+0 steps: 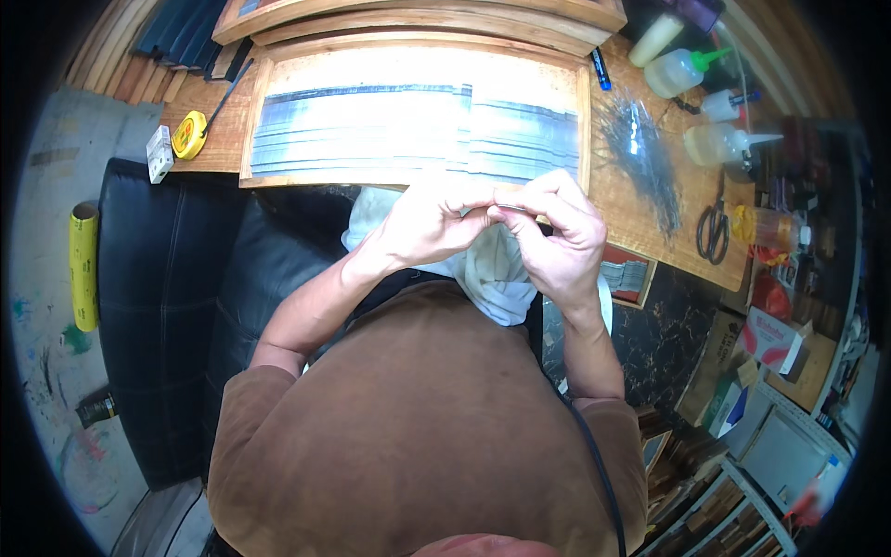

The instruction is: The person repeatedly picks up small metal strips from a wooden tray and joins them end-to-end by hand. The person places the assembled strip back on the tray and continues the process with additional strips.

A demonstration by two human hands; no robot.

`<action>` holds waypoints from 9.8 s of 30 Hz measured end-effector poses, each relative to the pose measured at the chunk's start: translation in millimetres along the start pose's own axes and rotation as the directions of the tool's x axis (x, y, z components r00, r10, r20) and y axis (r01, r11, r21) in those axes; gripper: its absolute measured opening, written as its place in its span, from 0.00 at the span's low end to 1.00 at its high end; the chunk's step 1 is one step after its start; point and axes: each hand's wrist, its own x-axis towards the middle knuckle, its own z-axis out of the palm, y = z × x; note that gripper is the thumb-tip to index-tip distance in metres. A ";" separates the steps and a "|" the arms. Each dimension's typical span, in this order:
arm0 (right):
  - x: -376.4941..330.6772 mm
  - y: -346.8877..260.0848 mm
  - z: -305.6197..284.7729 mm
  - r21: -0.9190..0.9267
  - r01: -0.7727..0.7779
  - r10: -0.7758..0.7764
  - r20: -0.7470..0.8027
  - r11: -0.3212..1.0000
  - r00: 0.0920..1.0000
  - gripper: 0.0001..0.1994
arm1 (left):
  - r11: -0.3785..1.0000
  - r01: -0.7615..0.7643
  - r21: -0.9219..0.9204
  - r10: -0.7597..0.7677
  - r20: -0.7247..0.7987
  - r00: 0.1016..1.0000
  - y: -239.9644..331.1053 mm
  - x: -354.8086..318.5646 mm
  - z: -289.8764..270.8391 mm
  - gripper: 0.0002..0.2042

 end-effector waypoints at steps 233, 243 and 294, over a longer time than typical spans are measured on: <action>9.8 12.0 7.4 0.056 0.095 -0.095 -0.004 0.994 0.995 0.09 | 0.987 -0.120 0.111 0.138 -0.170 0.976 2.3 -4.0 2.9 0.15; -38.6 5.0 23.0 0.153 -0.156 0.161 -0.015 0.976 0.987 0.04 | 0.891 0.295 -0.345 -0.257 0.151 0.954 24.1 -41.5 -0.7 0.04; -28.2 17.0 54.4 0.276 -0.202 0.119 0.290 0.940 0.950 0.10 | 0.992 0.116 -0.045 -0.122 -0.143 0.982 -2.9 -91.6 -14.4 0.08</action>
